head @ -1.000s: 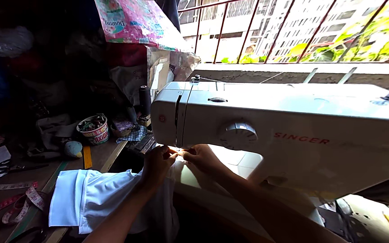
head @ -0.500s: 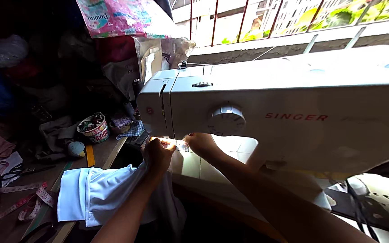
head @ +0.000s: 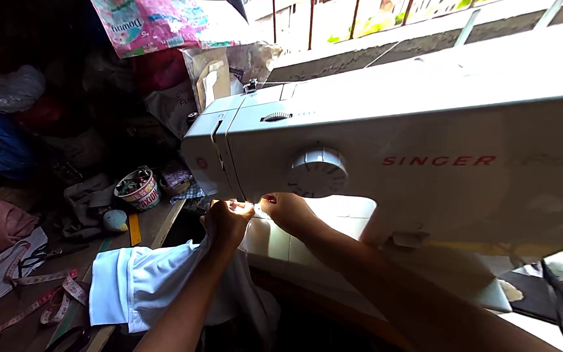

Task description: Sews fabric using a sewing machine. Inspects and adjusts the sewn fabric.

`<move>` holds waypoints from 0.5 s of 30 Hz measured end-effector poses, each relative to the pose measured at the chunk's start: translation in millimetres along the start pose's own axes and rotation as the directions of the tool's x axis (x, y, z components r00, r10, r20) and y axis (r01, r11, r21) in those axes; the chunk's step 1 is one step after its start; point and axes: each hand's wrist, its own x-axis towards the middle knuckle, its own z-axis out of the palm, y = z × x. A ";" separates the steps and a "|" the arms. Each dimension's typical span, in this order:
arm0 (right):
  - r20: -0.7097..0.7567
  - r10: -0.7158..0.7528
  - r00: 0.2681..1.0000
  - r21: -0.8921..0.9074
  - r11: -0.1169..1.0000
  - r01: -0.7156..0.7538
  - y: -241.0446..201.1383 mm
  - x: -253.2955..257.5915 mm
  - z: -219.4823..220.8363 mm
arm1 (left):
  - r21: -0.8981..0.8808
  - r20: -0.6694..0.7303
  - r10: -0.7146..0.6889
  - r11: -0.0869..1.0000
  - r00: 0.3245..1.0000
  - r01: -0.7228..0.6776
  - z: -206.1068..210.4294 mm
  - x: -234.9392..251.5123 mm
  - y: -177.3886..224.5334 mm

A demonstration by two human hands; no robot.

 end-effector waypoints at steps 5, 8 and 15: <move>0.061 0.015 0.998 -0.035 0.999 -0.013 0.9 3.0 -0.8 | -0.019 -0.006 0.027 0.999 1.000 -0.027 -1.4 -3.8 -1.5; 0.067 0.015 0.998 -0.014 1.000 -0.014 2.0 4.2 0.1 | -0.032 -0.017 0.030 0.999 0.999 -0.031 -0.3 -3.5 -3.9; 0.099 0.043 0.994 -0.047 0.998 -0.039 -1.2 3.8 0.0 | -0.019 -0.043 0.014 1.000 0.999 -0.015 0.4 -4.8 -0.7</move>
